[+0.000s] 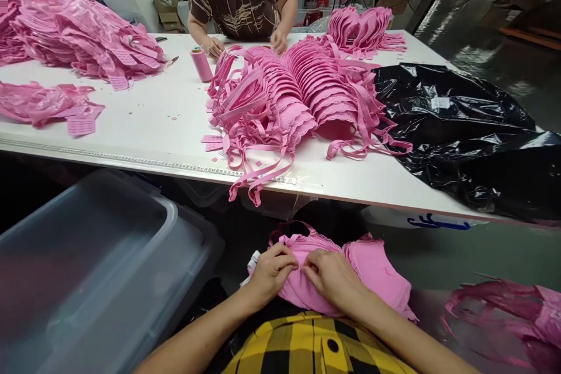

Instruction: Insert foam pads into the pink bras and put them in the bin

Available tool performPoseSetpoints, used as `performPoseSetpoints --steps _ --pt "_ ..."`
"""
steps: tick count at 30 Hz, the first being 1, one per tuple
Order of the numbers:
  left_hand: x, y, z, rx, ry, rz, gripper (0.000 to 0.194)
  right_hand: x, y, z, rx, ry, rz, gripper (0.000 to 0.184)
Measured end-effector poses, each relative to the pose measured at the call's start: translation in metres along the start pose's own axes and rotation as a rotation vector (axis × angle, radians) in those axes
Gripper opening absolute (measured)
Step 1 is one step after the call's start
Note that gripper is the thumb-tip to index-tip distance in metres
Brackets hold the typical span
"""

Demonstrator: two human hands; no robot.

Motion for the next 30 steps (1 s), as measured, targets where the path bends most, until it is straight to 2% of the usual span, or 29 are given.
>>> performPoseSetpoints --steps 3,8,10,13,16,19,21,23,25,28,30 --pt "-0.005 0.0 -0.004 0.001 -0.027 0.01 0.015 0.012 0.008 0.001 0.114 0.127 0.01 0.023" --pt "-0.002 0.003 -0.009 0.0 -0.116 0.326 0.024 0.022 0.007 0.011 0.121 0.157 -0.012 0.026" --pt "-0.001 0.006 -0.01 0.019 -0.16 0.382 0.027 0.022 0.007 0.012 0.12 0.146 -0.056 0.025" --pt "-0.001 0.008 -0.013 0.086 -0.272 0.363 0.028 0.021 0.006 0.012 0.107 0.132 -0.117 0.02" --pt "-0.006 0.008 -0.021 0.155 -0.344 0.275 0.026 0.018 0.008 0.016 0.052 0.122 -0.138 0.021" --pt "-0.021 0.006 -0.035 0.172 -0.272 0.192 0.026 0.002 0.02 0.031 -0.118 0.035 -0.251 0.024" --pt "-0.025 0.004 -0.046 0.164 -0.211 0.219 0.026 -0.006 0.031 0.043 -0.25 -0.044 -0.306 0.024" --pt "-0.022 0.0 -0.051 0.113 -0.163 0.286 0.024 -0.008 0.038 0.051 -0.324 -0.1 -0.295 0.023" --pt "-0.017 -0.002 -0.045 -0.019 -0.081 0.314 0.02 -0.007 0.041 0.051 -0.339 -0.148 -0.242 0.021" --pt "-0.01 -0.001 -0.027 -0.232 0.08 0.274 0.013 -0.005 0.035 0.038 -0.289 -0.222 -0.072 0.024" --pt "-0.007 0.002 -0.023 -0.276 0.141 0.242 0.012 -0.011 0.029 0.024 -0.233 -0.238 0.023 0.024"
Point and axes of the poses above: each hand's wrist, its own y-axis away from the middle knuckle, its own x-axis out of the palm, z = x × y, the point moved 10 cm from there along -y, towards the middle knuckle, and after that the axes turned 11 degrees about z, right-handed, at the moved point
